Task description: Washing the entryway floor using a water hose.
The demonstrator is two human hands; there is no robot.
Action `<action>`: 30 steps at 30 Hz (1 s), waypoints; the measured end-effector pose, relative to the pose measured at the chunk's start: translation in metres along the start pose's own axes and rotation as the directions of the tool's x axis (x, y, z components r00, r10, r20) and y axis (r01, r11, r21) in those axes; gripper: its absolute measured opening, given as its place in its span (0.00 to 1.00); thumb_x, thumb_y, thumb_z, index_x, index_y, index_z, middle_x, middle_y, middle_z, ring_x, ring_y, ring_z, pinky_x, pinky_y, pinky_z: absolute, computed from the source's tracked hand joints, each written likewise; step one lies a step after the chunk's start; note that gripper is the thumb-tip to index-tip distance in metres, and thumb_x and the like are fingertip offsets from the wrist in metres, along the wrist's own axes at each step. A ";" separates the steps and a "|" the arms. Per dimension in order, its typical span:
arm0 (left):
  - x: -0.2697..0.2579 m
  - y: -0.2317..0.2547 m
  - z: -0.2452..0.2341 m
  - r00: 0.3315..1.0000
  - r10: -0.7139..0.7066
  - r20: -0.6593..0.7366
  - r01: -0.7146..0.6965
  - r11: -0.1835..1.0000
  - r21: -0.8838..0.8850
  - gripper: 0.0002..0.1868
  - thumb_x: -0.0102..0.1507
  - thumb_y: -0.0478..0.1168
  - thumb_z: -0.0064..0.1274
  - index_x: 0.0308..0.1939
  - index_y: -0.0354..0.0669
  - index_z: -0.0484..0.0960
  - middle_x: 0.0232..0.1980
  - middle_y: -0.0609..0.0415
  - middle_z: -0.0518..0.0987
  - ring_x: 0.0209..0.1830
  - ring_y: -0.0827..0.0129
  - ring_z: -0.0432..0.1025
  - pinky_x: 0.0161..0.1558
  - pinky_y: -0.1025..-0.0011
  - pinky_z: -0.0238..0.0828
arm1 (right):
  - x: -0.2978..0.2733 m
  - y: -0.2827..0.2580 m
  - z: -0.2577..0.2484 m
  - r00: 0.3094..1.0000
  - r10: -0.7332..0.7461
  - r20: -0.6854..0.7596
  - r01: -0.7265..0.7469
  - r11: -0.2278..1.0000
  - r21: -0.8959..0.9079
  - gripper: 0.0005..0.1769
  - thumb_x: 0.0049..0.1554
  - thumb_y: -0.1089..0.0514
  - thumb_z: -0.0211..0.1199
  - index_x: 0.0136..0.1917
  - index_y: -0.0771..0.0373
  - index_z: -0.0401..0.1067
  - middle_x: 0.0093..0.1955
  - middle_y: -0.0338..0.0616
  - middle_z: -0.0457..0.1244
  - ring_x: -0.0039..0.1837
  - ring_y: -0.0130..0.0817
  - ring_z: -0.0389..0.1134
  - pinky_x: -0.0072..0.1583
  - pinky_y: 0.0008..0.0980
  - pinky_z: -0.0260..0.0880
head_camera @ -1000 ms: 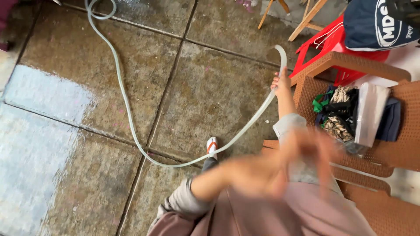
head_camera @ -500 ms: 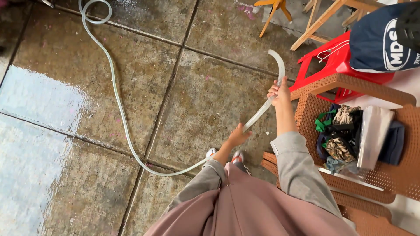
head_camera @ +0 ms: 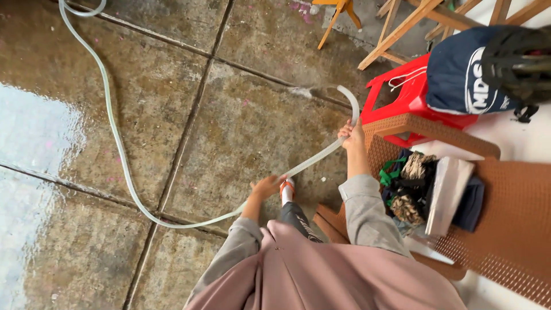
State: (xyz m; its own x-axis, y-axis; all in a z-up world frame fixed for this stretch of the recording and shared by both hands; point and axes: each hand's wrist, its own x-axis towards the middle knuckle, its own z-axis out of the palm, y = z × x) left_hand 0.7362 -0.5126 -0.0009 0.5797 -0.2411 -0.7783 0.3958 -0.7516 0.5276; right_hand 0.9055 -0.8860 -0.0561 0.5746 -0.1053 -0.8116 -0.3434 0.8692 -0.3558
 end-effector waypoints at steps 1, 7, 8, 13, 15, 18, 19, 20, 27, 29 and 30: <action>-0.002 0.004 -0.003 0.999 -0.029 -0.027 0.029 0.999 -0.016 0.50 0.57 0.82 0.31 0.64 0.51 0.76 0.65 0.43 0.76 0.72 0.48 0.64 0.71 0.25 0.27 | 0.005 -0.005 0.000 1.000 0.003 -0.020 -0.002 1.000 0.011 0.32 0.65 0.27 0.48 0.39 0.56 0.68 0.25 0.27 0.47 0.27 0.22 0.46 0.32 0.24 0.48; 0.017 0.048 0.001 0.987 -0.048 -0.154 0.051 0.998 0.020 0.47 0.60 0.81 0.30 0.49 0.45 0.83 0.51 0.40 0.83 0.60 0.45 0.75 0.65 0.37 0.55 | 0.046 -0.038 -0.036 0.991 0.055 -0.122 -0.043 0.994 0.103 0.34 0.65 0.26 0.48 0.38 0.56 0.67 0.26 0.27 0.47 0.26 0.20 0.46 0.32 0.22 0.49; 0.021 0.058 0.001 0.984 -0.054 -0.170 0.057 0.998 0.008 0.47 0.61 0.81 0.32 0.47 0.44 0.84 0.48 0.38 0.84 0.56 0.44 0.76 0.59 0.47 0.70 | 0.056 -0.046 -0.043 0.987 0.057 -0.150 -0.037 0.990 0.133 0.35 0.65 0.26 0.48 0.38 0.58 0.66 0.26 0.28 0.48 0.26 0.20 0.46 0.32 0.22 0.49; 0.034 0.099 0.005 0.985 -0.032 -0.172 0.038 0.999 0.033 0.45 0.60 0.80 0.34 0.44 0.43 0.84 0.45 0.40 0.84 0.52 0.46 0.78 0.54 0.51 0.71 | 0.079 -0.082 -0.054 0.971 -0.010 -0.240 0.024 0.998 0.055 0.35 0.66 0.27 0.45 0.38 0.59 0.66 0.27 0.29 0.47 0.26 0.21 0.46 0.32 0.23 0.50; 0.037 0.108 0.009 0.986 -0.027 -0.165 0.033 0.999 0.037 0.45 0.61 0.80 0.33 0.44 0.43 0.85 0.44 0.40 0.84 0.51 0.47 0.78 0.54 0.50 0.71 | 0.081 -0.089 -0.060 0.965 -0.021 -0.262 0.031 0.999 0.038 0.35 0.66 0.27 0.44 0.39 0.59 0.66 0.27 0.29 0.47 0.26 0.21 0.46 0.32 0.22 0.50; 0.046 0.122 0.012 0.984 -0.031 -0.177 0.036 0.999 0.026 0.46 0.60 0.81 0.34 0.43 0.42 0.85 0.42 0.40 0.84 0.49 0.45 0.78 0.53 0.51 0.72 | 0.083 -0.104 -0.059 0.961 -0.029 -0.273 0.047 0.997 0.060 0.35 0.66 0.27 0.45 0.38 0.58 0.67 0.27 0.28 0.46 0.26 0.21 0.45 0.32 0.22 0.50; 0.051 0.123 0.015 0.980 -0.005 -0.200 0.014 0.999 0.048 0.47 0.60 0.81 0.34 0.42 0.41 0.85 0.42 0.39 0.84 0.49 0.46 0.78 0.53 0.51 0.72 | 0.083 -0.109 -0.058 0.960 -0.038 -0.277 0.057 0.997 0.060 0.36 0.65 0.26 0.44 0.38 0.58 0.67 0.27 0.28 0.46 0.26 0.21 0.45 0.32 0.22 0.50; 0.055 0.124 0.019 0.976 0.020 -0.218 -0.005 0.998 0.069 0.47 0.60 0.81 0.33 0.42 0.40 0.85 0.41 0.39 0.84 0.48 0.46 0.78 0.53 0.51 0.73 | 0.082 -0.113 -0.059 0.958 -0.047 -0.284 0.066 0.996 0.060 0.36 0.65 0.25 0.44 0.37 0.58 0.66 0.27 0.28 0.46 0.26 0.21 0.44 0.32 0.22 0.50; 0.070 0.152 0.020 0.963 0.030 -0.269 -0.011 0.997 0.073 0.48 0.60 0.81 0.32 0.40 0.40 0.86 0.41 0.39 0.84 0.48 0.46 0.78 0.55 0.52 0.71 | 0.111 -0.143 -0.057 0.959 -0.087 -0.271 0.099 0.995 0.029 0.38 0.65 0.24 0.43 0.37 0.58 0.68 0.27 0.27 0.48 0.26 0.21 0.46 0.31 0.23 0.49; 0.069 0.159 0.016 0.958 0.028 -0.286 -0.013 0.999 0.051 0.47 0.61 0.81 0.32 0.42 0.41 0.86 0.40 0.38 0.85 0.47 0.45 0.79 0.56 0.52 0.71 | 0.128 -0.150 -0.053 0.975 -0.086 -0.205 0.099 0.994 0.051 0.38 0.64 0.23 0.43 0.37 0.57 0.67 0.26 0.27 0.47 0.26 0.21 0.46 0.31 0.23 0.48; 0.069 0.160 0.013 0.957 0.027 -0.288 -0.013 0.999 0.050 0.47 0.61 0.81 0.32 0.42 0.41 0.86 0.40 0.38 0.85 0.47 0.45 0.79 0.56 0.52 0.71 | 0.140 -0.149 -0.050 0.975 -0.086 -0.203 0.098 0.994 0.050 0.38 0.64 0.23 0.43 0.37 0.57 0.67 0.26 0.27 0.47 0.26 0.21 0.46 0.31 0.23 0.48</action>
State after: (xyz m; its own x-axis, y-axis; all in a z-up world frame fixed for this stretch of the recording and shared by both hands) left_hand 0.8307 -0.6572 0.0257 0.7706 -0.0745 -0.6330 0.3521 -0.7781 0.5202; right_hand 1.0004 -1.0543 -0.1397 0.4392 -0.2757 -0.8551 -0.2477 0.8777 -0.4103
